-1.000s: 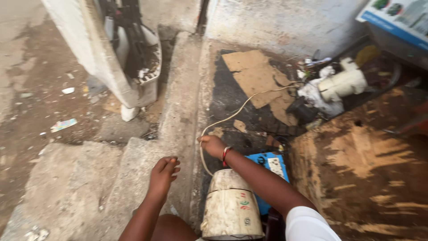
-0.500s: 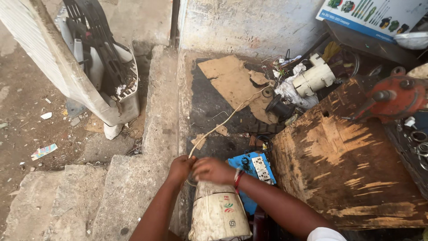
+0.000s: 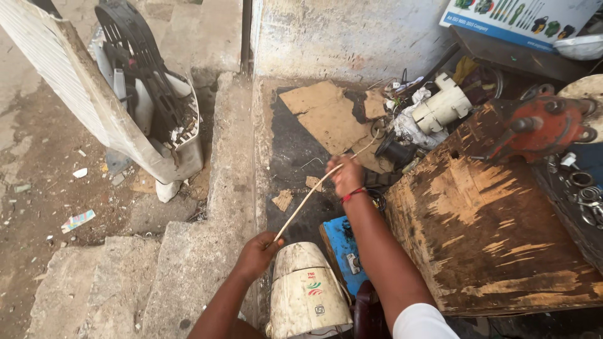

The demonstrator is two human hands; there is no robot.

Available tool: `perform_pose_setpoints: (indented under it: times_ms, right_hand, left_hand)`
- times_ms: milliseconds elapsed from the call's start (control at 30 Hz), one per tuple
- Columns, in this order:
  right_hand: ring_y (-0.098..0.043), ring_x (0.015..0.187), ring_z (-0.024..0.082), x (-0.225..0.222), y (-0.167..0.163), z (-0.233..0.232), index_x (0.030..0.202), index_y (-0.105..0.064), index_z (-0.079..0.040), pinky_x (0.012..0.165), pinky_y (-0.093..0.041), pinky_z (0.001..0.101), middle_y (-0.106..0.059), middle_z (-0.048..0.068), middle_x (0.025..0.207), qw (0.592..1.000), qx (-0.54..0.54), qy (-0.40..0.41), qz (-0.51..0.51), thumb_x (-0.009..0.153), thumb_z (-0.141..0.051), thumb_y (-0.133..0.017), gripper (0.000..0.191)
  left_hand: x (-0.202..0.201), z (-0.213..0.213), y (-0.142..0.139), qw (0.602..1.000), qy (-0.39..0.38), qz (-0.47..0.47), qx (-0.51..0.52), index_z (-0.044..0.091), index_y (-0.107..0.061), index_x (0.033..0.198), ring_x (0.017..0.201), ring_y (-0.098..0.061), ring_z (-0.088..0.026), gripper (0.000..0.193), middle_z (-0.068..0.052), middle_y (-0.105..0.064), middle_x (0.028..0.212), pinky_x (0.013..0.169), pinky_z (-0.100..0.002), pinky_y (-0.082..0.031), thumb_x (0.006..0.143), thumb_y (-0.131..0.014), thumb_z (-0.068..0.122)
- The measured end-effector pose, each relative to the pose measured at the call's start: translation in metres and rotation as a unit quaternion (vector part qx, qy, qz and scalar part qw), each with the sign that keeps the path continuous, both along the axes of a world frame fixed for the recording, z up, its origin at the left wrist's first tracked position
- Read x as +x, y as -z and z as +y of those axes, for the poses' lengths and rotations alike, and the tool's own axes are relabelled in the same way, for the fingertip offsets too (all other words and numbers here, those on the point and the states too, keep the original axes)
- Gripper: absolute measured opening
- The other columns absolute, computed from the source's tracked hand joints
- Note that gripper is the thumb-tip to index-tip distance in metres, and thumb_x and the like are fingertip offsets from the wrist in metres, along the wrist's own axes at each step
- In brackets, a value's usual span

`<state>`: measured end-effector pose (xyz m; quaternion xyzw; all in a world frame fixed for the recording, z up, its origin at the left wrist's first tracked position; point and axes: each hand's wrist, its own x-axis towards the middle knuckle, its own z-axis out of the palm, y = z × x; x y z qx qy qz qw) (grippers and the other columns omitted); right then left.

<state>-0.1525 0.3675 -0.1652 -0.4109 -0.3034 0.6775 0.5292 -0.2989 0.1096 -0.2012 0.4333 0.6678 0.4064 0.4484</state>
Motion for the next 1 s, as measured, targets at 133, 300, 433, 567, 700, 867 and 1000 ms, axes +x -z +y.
perform_pose_setpoints:
  times_ms: [133,300,433,567,700,867,1000]
  right_hand:
    - [-0.061,0.063,0.016,0.011,-0.035,0.018,0.122,-0.056,-0.015,0.058,-0.054,0.0325,-0.063,0.006,0.082,0.992,0.06,0.104,-0.046,0.101,-0.013,-0.053,0.022]
    - [-0.063,0.073,0.017,0.021,-0.059,0.002,0.127,-0.049,-0.003,0.066,-0.055,0.0337,-0.066,0.008,0.092,0.974,0.211,-0.043,-0.068,0.102,-0.005,-0.056,0.026]
    - [-0.066,0.08,0.018,0.023,-0.079,-0.029,0.131,-0.054,-0.005,0.072,-0.055,0.0347,-0.064,0.006,0.095,0.952,0.27,-0.134,-0.052,0.097,-0.002,-0.059,0.035]
    - [-0.068,0.093,0.018,0.027,-0.103,-0.057,0.129,-0.054,-0.005,0.085,-0.056,0.0376,-0.064,0.004,0.102,0.938,0.286,-0.193,-0.028,0.1,-0.005,-0.064,0.031]
    - [-0.068,0.09,0.017,0.027,-0.124,-0.08,0.128,-0.057,-0.008,0.076,-0.051,0.031,-0.069,0.006,0.1,0.924,0.302,-0.229,-0.051,0.102,-0.006,-0.066,0.027]
    - [-0.071,0.09,0.016,0.028,-0.135,-0.109,0.115,-0.062,-0.007,0.071,-0.051,0.0272,-0.074,0.008,0.104,0.905,0.336,-0.258,-0.04,0.108,-0.008,-0.067,0.009]
    - [-0.073,0.092,0.017,0.034,-0.135,-0.133,0.111,-0.063,-0.01,0.07,-0.053,0.0287,-0.074,0.007,0.1,0.907,0.304,-0.29,-0.021,0.108,-0.016,-0.063,0.007]
  left_hand:
    - [0.014,-0.011,0.006,0.992,-0.074,0.105,-0.007,0.008,-0.062,0.13,0.107,-0.067,-0.032,0.048,-0.017,-0.067,0.126,0.093,-0.043,-0.053,0.095,-0.064,0.042]
    - [0.043,-0.032,0.03,0.994,-0.076,0.047,-0.064,0.005,-0.042,0.148,0.125,-0.059,-0.038,0.077,-0.025,-0.052,0.143,0.101,-0.046,-0.048,0.09,-0.07,0.047]
    - [0.045,-0.035,0.052,0.994,-0.087,0.019,-0.059,0.003,-0.043,0.149,0.121,-0.065,-0.038,0.074,-0.025,-0.061,0.136,0.102,-0.044,-0.051,0.092,-0.064,0.044]
    - [0.043,-0.043,0.068,0.991,-0.112,0.066,-0.028,-0.005,-0.042,0.147,0.124,-0.061,-0.044,0.077,-0.031,-0.061,0.133,0.102,-0.047,-0.049,0.091,-0.071,0.04]
    - [0.053,-0.068,0.058,0.979,-0.113,0.089,-0.147,-0.005,-0.036,0.15,0.12,-0.063,-0.045,0.087,-0.032,-0.063,0.128,0.1,-0.047,-0.05,0.086,-0.074,0.041]
    - [0.082,-0.102,0.037,0.977,-0.075,0.095,-0.174,0.0,-0.039,0.149,0.115,-0.066,-0.041,0.087,-0.026,-0.068,0.122,0.098,-0.046,-0.051,0.082,-0.077,0.041]
    - [0.099,-0.113,0.043,0.979,-0.054,0.141,-0.136,0.0,-0.046,0.144,0.116,-0.066,-0.039,0.08,-0.026,-0.066,0.125,0.097,-0.046,-0.051,0.083,-0.078,0.039]
